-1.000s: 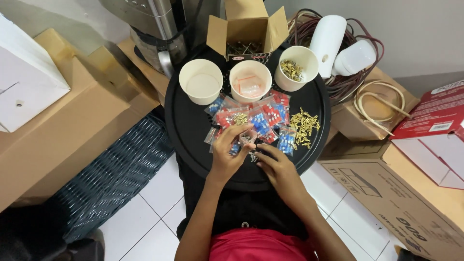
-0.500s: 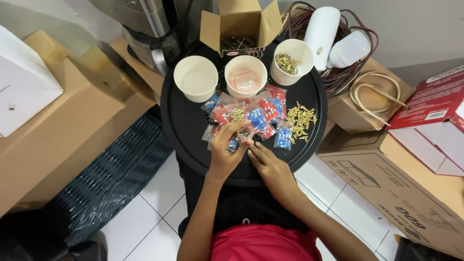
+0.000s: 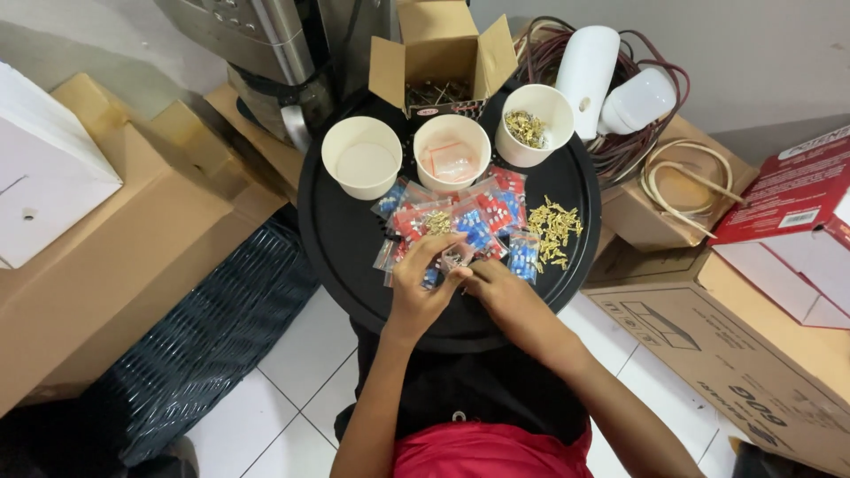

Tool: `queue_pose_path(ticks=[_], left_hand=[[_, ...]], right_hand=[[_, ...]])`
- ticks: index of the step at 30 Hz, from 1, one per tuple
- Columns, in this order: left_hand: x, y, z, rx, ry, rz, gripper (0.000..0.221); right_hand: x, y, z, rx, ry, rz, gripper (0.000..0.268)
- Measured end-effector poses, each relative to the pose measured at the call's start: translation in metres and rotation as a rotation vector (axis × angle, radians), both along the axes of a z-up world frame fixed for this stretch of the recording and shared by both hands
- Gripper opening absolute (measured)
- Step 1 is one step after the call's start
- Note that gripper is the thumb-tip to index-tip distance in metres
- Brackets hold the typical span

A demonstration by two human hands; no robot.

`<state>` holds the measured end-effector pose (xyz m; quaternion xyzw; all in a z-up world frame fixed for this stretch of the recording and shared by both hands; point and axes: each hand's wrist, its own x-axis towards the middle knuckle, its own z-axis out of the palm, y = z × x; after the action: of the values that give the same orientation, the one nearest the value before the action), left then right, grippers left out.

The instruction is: Sorting small metal electronic terminals from a pile into different containers and bags on a low table.

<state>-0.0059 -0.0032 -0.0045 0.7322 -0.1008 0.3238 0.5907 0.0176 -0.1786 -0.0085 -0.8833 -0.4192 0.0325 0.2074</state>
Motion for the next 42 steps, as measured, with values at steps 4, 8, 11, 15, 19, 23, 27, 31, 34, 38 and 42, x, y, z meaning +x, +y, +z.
queue_pose_path(ticks=[4,8,11,15,19,23,27,31,34,38,42], left_hand=[[0.0,0.003,0.003,0.007,0.006,-0.011,0.04],[0.005,0.005,0.004,-0.005,0.004,0.011,0.043],[0.007,0.003,0.002,-0.003,0.021,0.017,0.042],[0.008,0.0,0.002,0.024,0.024,0.014,0.042],[0.005,0.001,0.002,0.027,0.039,-0.008,0.042],[0.006,0.0,0.004,0.029,0.027,0.003,0.042],[0.005,0.001,0.005,0.034,0.026,-0.009,0.039],[0.003,0.003,0.003,0.028,0.049,-0.04,0.041],[0.002,0.004,0.005,0.023,0.05,-0.043,0.041],[0.001,0.004,0.006,0.026,0.063,-0.061,0.042],[0.0,0.004,0.013,0.025,0.069,-0.065,0.043]], right_hand=[[0.004,0.008,-0.003,-0.007,0.012,0.023,0.018],[-0.008,0.017,0.011,-0.308,-0.354,0.057,0.013],[-0.013,0.015,-0.017,-0.382,-0.441,0.029,0.014],[-0.011,0.009,-0.016,-0.18,-0.268,-0.018,0.015],[0.009,-0.011,-0.031,0.177,0.186,-0.068,0.01],[0.023,-0.023,0.013,0.56,0.638,-0.221,0.005],[0.031,-0.016,0.073,0.742,0.674,-0.187,0.008],[0.03,0.002,0.125,0.512,0.372,-0.11,0.012],[0.035,0.01,0.12,0.359,0.082,-0.02,0.011],[0.035,0.015,0.125,0.27,0.032,0.05,0.013],[0.036,0.009,0.117,0.278,0.044,0.056,0.017]])
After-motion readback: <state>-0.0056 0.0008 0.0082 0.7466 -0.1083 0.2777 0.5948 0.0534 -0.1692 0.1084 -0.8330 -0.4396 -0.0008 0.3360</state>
